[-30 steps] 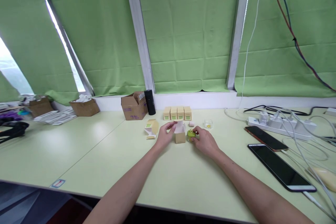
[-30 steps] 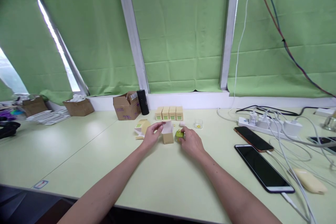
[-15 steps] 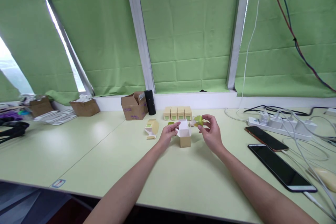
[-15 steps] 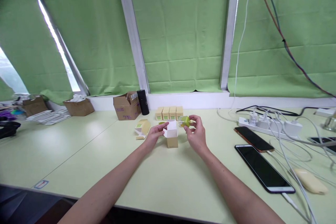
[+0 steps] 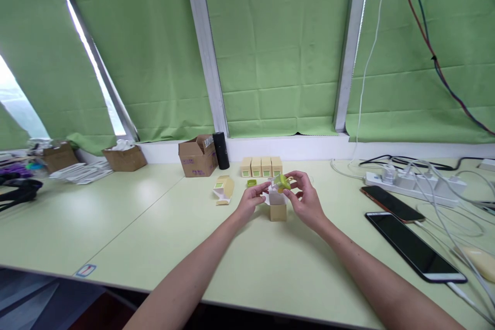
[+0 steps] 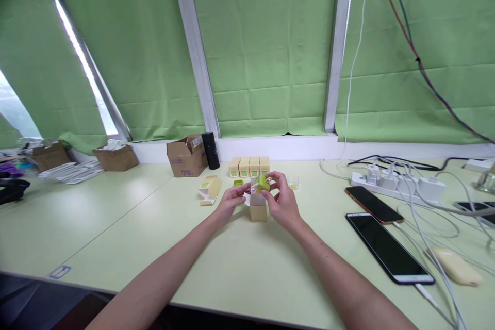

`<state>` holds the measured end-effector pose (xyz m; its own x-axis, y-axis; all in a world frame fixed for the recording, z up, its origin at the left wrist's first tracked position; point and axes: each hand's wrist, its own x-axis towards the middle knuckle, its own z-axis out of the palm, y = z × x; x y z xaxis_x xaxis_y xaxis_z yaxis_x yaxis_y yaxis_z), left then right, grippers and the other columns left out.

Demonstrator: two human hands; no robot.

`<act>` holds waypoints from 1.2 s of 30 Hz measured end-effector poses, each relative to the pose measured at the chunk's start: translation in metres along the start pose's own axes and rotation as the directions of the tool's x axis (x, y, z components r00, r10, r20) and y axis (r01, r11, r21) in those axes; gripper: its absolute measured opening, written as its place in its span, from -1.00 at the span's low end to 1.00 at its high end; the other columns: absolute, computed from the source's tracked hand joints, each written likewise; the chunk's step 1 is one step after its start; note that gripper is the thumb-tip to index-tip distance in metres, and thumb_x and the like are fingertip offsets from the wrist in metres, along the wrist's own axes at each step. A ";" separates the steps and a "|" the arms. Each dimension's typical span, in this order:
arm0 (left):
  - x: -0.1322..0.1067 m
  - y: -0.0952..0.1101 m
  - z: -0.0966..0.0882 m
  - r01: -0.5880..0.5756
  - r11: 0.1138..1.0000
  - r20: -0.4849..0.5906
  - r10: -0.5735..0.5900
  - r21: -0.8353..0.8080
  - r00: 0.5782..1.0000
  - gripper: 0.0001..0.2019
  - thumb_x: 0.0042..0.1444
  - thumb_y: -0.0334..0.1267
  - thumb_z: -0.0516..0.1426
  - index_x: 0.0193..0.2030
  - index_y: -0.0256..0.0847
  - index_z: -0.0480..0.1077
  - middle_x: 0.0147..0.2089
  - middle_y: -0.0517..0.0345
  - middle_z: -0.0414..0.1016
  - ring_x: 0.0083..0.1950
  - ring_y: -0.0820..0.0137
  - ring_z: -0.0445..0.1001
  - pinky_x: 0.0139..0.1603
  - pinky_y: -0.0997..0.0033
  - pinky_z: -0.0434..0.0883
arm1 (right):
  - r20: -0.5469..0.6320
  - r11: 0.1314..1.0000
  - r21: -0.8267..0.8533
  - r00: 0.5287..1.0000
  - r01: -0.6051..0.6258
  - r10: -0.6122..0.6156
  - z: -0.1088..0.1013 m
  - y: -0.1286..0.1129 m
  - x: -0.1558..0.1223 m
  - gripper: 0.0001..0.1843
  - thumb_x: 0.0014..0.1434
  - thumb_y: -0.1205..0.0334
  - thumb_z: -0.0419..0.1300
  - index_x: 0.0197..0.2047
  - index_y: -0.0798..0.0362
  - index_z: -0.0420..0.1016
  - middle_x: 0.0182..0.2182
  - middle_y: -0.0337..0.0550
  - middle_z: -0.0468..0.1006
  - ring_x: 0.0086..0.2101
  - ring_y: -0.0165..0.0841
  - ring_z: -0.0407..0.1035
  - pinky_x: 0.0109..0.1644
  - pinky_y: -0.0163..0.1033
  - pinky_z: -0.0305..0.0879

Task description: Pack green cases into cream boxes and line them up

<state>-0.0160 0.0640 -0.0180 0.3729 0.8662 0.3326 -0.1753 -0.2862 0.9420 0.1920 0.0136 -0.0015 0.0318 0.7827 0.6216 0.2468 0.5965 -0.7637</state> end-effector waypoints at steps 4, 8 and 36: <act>0.000 0.000 0.000 0.008 1.000 -0.010 -0.009 -0.018 1.000 -0.43 -0.14 -0.30 0.32 0.12 -0.20 0.61 -0.04 -0.04 0.66 0.05 0.12 0.51 0.05 0.24 0.35 | -0.004 0.997 -0.076 1.000 0.006 -0.006 -0.002 0.004 0.001 -0.59 0.23 0.12 0.22 0.12 -0.08 0.28 0.12 -0.02 0.53 -0.19 -0.23 0.54 -0.33 -0.20 0.40; 0.000 -0.002 -0.002 0.014 0.999 -0.026 -0.015 -0.041 1.000 -0.41 -0.17 -0.36 0.30 0.12 -0.21 0.61 -0.04 -0.04 0.66 0.06 0.14 0.49 0.07 0.25 0.33 | -0.005 0.991 -0.135 1.000 -0.004 0.003 -0.005 0.007 0.002 -0.62 0.23 0.15 0.21 0.10 -0.09 0.28 0.09 -0.06 0.56 -0.28 -0.27 0.54 -0.35 -0.19 0.40; -0.002 -0.003 0.000 0.034 0.998 -0.044 -0.036 -0.045 0.998 -0.36 -0.21 -0.49 0.21 0.12 -0.23 0.60 0.08 -0.09 0.64 0.15 0.06 0.48 0.13 0.14 0.37 | 0.210 0.881 -0.465 0.978 0.088 0.014 0.000 0.002 -0.007 -0.73 0.12 0.27 0.23 -0.09 -0.09 0.34 -0.21 -0.22 0.56 -0.33 -0.29 0.45 -0.26 -0.22 0.27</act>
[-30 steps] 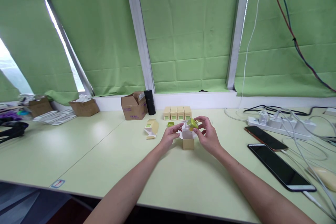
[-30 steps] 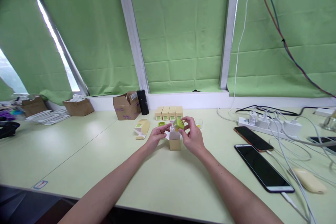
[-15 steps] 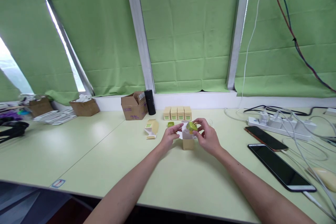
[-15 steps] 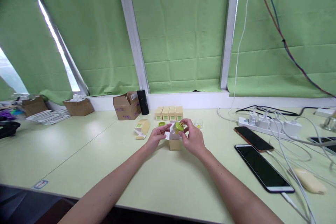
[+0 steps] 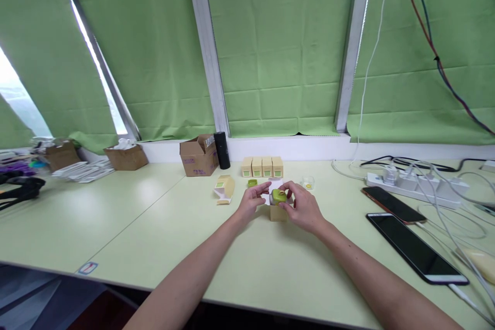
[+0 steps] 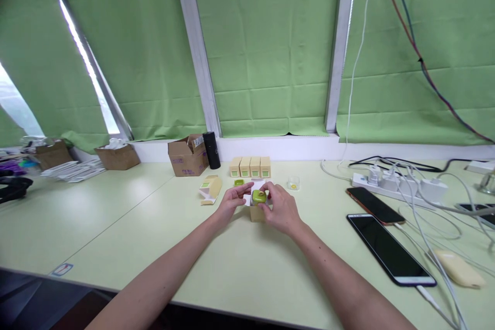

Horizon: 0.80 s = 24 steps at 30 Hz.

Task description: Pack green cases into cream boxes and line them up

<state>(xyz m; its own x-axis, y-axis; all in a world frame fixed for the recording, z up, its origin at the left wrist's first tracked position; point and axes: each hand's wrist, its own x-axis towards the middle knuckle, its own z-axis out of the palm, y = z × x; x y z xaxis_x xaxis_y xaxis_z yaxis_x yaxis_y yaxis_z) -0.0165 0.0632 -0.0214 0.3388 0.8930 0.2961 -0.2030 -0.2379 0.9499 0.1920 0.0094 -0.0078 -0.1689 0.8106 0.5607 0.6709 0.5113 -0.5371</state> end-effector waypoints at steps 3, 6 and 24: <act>0.000 0.000 0.001 0.004 1.000 0.002 -0.004 0.002 1.000 -0.36 -0.22 -0.49 0.20 0.12 -0.22 0.60 0.07 -0.08 0.64 0.15 0.06 0.48 0.14 0.13 0.37 | 0.018 1.000 0.019 1.000 0.010 -0.010 0.001 -0.001 0.000 -0.77 0.17 0.25 0.21 -0.09 -0.08 0.34 -0.19 -0.20 0.54 -0.34 -0.31 0.43 -0.28 -0.22 0.27; 0.000 0.000 0.001 0.004 1.000 -0.003 -0.004 0.002 1.000 -0.34 -0.23 -0.50 0.20 0.12 -0.21 0.60 0.11 -0.08 0.63 0.15 0.08 0.47 0.15 0.14 0.36 | 0.013 1.000 0.006 1.000 0.024 -0.024 0.003 0.000 0.000 -0.91 0.29 0.21 0.12 -0.12 -0.08 0.38 -0.23 -0.17 0.54 -0.29 -0.27 0.43 -0.28 -0.21 0.27; -0.002 0.003 0.004 0.000 1.000 -0.001 0.000 -0.001 1.000 -0.37 -0.22 -0.48 0.20 0.11 -0.23 0.60 0.04 -0.07 0.65 0.13 0.10 0.49 0.11 0.19 0.36 | -0.064 0.933 0.351 0.992 -0.081 0.110 0.022 0.010 0.007 -0.87 0.19 0.23 0.22 -0.36 -0.05 0.61 -0.17 -0.08 0.52 -0.19 -0.20 0.46 -0.18 -0.10 0.46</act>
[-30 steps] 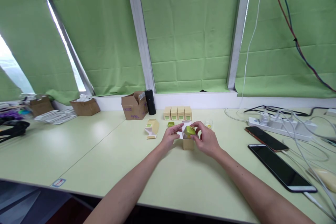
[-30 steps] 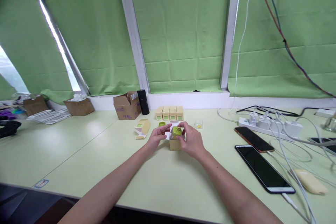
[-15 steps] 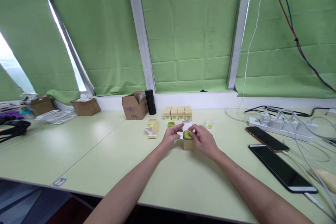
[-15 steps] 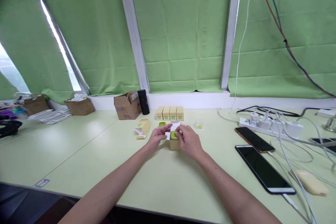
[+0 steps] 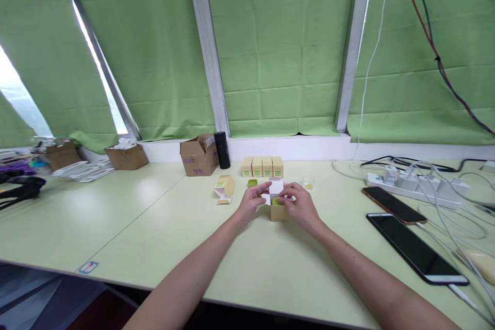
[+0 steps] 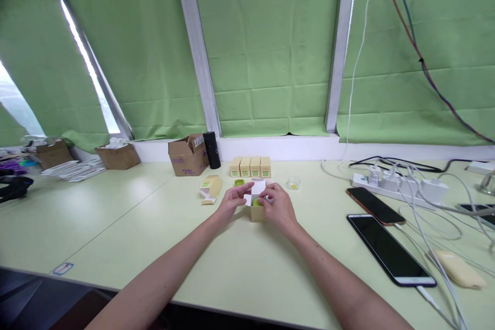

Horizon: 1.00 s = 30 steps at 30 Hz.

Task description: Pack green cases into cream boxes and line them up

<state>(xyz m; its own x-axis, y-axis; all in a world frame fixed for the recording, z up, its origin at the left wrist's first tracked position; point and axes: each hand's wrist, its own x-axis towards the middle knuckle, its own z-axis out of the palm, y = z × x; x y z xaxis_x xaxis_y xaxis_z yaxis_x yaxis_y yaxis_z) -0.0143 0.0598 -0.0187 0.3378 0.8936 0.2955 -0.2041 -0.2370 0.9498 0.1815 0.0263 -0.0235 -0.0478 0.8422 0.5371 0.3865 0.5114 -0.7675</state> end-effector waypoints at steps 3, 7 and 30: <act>0.000 0.000 0.000 0.001 1.000 0.010 -0.001 -0.009 1.000 -0.37 -0.21 -0.48 0.21 0.11 -0.22 0.60 0.05 -0.07 0.64 0.13 0.09 0.49 0.12 0.17 0.36 | -0.002 1.000 0.005 1.000 -0.008 0.008 0.000 -0.001 0.000 -0.86 0.18 0.25 0.23 -0.37 -0.05 0.63 -0.17 -0.08 0.52 -0.19 -0.20 0.47 -0.16 -0.09 0.47; 0.000 0.000 0.000 0.001 1.000 0.009 -0.001 -0.006 1.000 -0.38 -0.20 -0.47 0.22 0.12 -0.22 0.60 0.05 -0.07 0.65 0.13 0.09 0.48 0.13 0.17 0.35 | -0.006 1.000 -0.004 1.000 0.000 0.000 0.000 0.000 0.000 -0.84 0.17 0.28 0.22 -0.37 -0.05 0.64 -0.17 -0.08 0.52 -0.18 -0.21 0.48 -0.13 -0.10 0.48; -0.005 0.005 0.011 0.010 1.000 -0.024 -0.010 0.008 1.000 -0.45 -0.05 -0.36 0.29 0.17 -0.19 0.52 -0.01 -0.04 0.63 0.05 0.20 0.53 0.03 0.31 0.37 | -0.258 0.974 0.158 0.945 -0.164 0.201 -0.006 0.032 0.008 -0.71 0.18 0.03 0.16 -0.17 0.00 0.58 -0.21 -0.02 0.61 -0.29 -0.20 0.45 -0.39 -0.19 0.39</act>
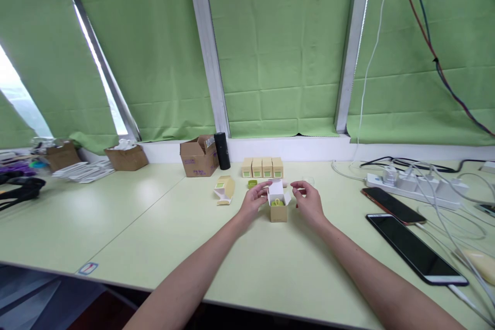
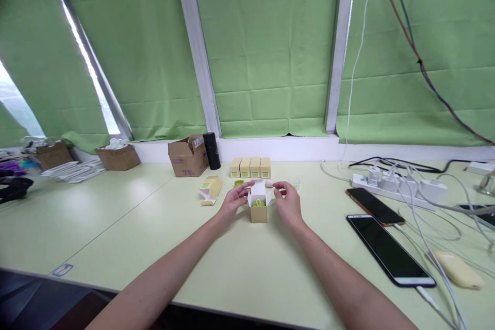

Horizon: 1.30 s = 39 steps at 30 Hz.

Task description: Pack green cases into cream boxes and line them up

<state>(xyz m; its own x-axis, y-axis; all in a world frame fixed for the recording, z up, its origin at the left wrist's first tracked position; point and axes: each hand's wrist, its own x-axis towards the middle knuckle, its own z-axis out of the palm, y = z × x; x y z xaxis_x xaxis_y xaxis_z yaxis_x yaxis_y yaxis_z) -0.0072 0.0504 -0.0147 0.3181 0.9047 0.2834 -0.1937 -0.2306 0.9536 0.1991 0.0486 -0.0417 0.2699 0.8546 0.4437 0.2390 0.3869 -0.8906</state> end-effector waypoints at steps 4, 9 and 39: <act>-0.002 -0.001 0.002 -0.013 1.000 0.020 0.013 0.000 1.000 -0.46 0.03 -0.15 0.38 0.17 -0.19 0.46 -0.05 -0.04 0.61 -0.01 0.22 0.55 0.04 0.27 0.37 | 0.026 0.999 0.009 0.999 -0.036 0.035 0.002 -0.002 -0.001 -0.70 0.12 0.08 0.18 -0.12 0.01 0.56 -0.16 -0.03 0.59 -0.28 -0.21 0.46 -0.40 -0.20 0.39; -0.004 -0.006 0.004 0.019 0.998 0.022 -0.020 0.054 1.000 -0.40 0.04 0.01 0.39 0.16 -0.11 0.35 -0.09 0.04 0.60 -0.10 0.27 0.54 0.00 0.28 0.34 | 0.051 0.996 0.018 0.995 -0.082 0.081 0.003 -0.006 -0.004 -0.66 0.06 0.13 0.17 -0.07 0.00 0.51 -0.13 -0.05 0.56 -0.30 -0.22 0.46 -0.43 -0.20 0.39; -0.007 -0.006 0.011 0.045 0.996 0.056 -0.050 0.081 0.997 -0.43 0.12 -0.06 0.33 0.16 -0.04 0.17 -0.08 0.08 0.60 -0.20 0.33 0.53 -0.11 0.32 0.35 | 0.287 0.972 0.096 0.941 -0.213 0.178 0.015 -0.017 -0.018 -0.42 0.06 -0.06 0.23 0.11 -0.03 0.27 -0.11 -0.15 0.37 -0.32 -0.32 0.36 -0.49 -0.31 0.20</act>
<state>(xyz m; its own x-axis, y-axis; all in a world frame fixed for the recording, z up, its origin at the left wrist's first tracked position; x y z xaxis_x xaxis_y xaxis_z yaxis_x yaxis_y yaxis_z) 0.0021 0.0412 -0.0217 0.3791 0.8934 0.2410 -0.1031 -0.2181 0.9705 0.1758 0.0316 -0.0364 0.0291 0.9727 0.2302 0.0855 0.2270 -0.9701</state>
